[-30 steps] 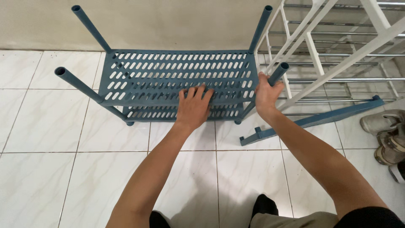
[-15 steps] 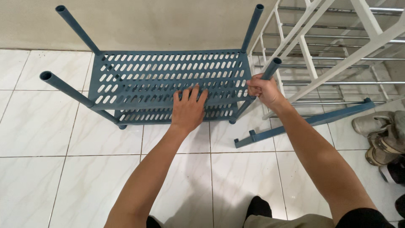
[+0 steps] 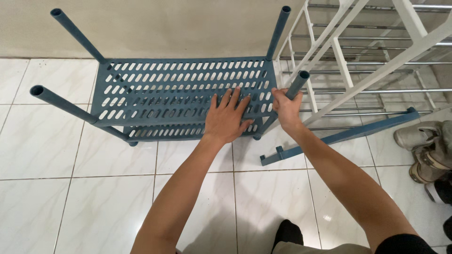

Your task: The person clears a pair of sneakers from a blue plastic storage shelf, then disassembles the shelf by removing its legs and side supports. The parts are laid on the floor next to the shelf base.

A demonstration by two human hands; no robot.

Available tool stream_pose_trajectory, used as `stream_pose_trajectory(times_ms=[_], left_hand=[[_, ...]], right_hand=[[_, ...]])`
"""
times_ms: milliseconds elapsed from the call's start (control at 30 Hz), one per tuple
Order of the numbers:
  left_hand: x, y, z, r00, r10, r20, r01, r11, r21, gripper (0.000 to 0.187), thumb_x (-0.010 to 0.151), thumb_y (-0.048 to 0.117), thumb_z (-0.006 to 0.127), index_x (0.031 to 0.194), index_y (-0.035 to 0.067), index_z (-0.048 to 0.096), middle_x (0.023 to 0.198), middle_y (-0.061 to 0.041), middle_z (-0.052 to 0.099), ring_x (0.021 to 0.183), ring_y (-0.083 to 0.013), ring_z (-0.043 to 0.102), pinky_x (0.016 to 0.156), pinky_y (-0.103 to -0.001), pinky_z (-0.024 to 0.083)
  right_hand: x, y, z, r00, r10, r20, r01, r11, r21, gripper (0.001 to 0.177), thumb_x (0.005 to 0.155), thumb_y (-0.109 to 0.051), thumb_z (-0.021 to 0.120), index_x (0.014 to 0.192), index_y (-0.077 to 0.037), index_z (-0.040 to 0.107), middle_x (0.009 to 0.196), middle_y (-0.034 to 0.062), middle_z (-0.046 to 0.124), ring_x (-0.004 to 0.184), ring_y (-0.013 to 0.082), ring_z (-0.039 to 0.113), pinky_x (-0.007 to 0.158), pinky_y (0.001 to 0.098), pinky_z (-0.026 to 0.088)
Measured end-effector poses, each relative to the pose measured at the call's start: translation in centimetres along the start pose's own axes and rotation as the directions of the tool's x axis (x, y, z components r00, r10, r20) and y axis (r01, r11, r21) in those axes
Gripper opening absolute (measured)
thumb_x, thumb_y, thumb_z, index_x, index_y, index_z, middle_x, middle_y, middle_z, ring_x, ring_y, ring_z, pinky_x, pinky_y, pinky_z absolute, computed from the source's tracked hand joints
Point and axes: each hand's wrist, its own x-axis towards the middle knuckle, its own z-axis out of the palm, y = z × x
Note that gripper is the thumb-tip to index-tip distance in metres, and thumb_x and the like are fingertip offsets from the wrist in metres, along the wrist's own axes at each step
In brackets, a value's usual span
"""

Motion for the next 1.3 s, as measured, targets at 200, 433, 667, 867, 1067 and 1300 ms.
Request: stream_pose_trajectory(times_ms=[200,433,667,867,1067,1300], left_hand=[[0.0,0.0,-0.1,1.0,0.008,-0.026,-0.008,1.0,-0.001,0.071,0.089,0.056,0.065,0.149,0.022,0.047,0.16,-0.015,0.035,0.146,-0.0348,0.034,0.114,-0.063,0.026],[0.1,-0.1,-0.2,0.999,-0.005,-0.04,0.004,1.0,-0.012,0.07,0.088,0.056,0.065,0.148,0.021,0.049,0.16,-0.015,0.037,0.146,-0.0341,0.035,0.115,-0.062,0.026],[0.1,0.0,0.1,0.999,-0.022,-0.043,0.022,1.0,0.005,0.069,0.088,0.055,0.065,0.147,0.024,0.049,0.16,-0.014,0.037,0.146,-0.0337,0.034,0.115,-0.062,0.026],[0.1,0.1,0.3,0.999,-0.018,-0.04,0.019,1.0,0.016,0.07,0.09,0.056,0.063,0.149,0.023,0.047,0.161,-0.014,0.035,0.148,-0.0343,0.032,0.116,-0.062,0.025],[0.1,-0.2,0.7,0.999,0.007,-0.054,-0.005,0.999,0.039,0.069,0.092,0.059,0.058,0.15,0.023,0.046,0.161,-0.014,0.034,0.147,-0.0354,0.032,0.114,-0.063,0.024],[-0.6,-1.0,0.1,0.997,-0.052,-0.059,0.054,0.998,0.034,0.067,0.091,0.056,0.061,0.149,0.027,0.048,0.162,-0.011,0.035,0.147,-0.0353,0.034,0.115,-0.061,0.027]], right_hand=[[1.5,-0.8,-2.1,0.921,0.126,0.368,-0.133,0.991,-0.006,0.047,0.091,0.0,0.062,0.052,-0.01,0.037,0.049,-0.001,0.036,0.041,0.011,0.029,0.043,0.03,0.022],[1.9,-2.2,-1.7,0.864,0.181,0.47,-0.195,0.981,-0.019,0.04,0.088,0.003,0.058,0.054,-0.009,0.04,0.05,-0.0003,0.038,0.044,0.0103,0.033,0.045,0.0295,0.025],[-2.8,-0.2,2.4,0.944,-0.184,-0.275,0.14,0.975,-0.17,0.027,0.093,-0.005,0.068,0.073,-0.012,0.052,0.062,-0.0053,0.051,0.053,0.004,0.046,0.05,0.0257,0.037],[-0.9,0.7,1.3,0.948,-0.177,-0.264,0.162,0.984,-0.079,0.039,0.094,-0.004,0.072,0.068,-0.01,0.044,0.062,-0.0023,0.047,0.052,0.0068,0.04,0.049,0.029,0.033],[1.0,-3.7,0.6,0.998,-0.06,0.008,0.059,0.995,0.087,0.039,0.096,-0.005,0.068,0.068,-0.008,0.042,0.055,0.0004,0.04,0.042,0.011,0.035,0.043,0.032,0.029],[0.4,-5.3,-0.5,0.977,0.117,-0.176,-0.166,0.94,-0.298,0.015,0.098,-0.017,0.062,0.098,-0.006,0.052,0.067,0.003,0.048,0.044,0.0107,0.042,0.04,0.0335,0.034]])
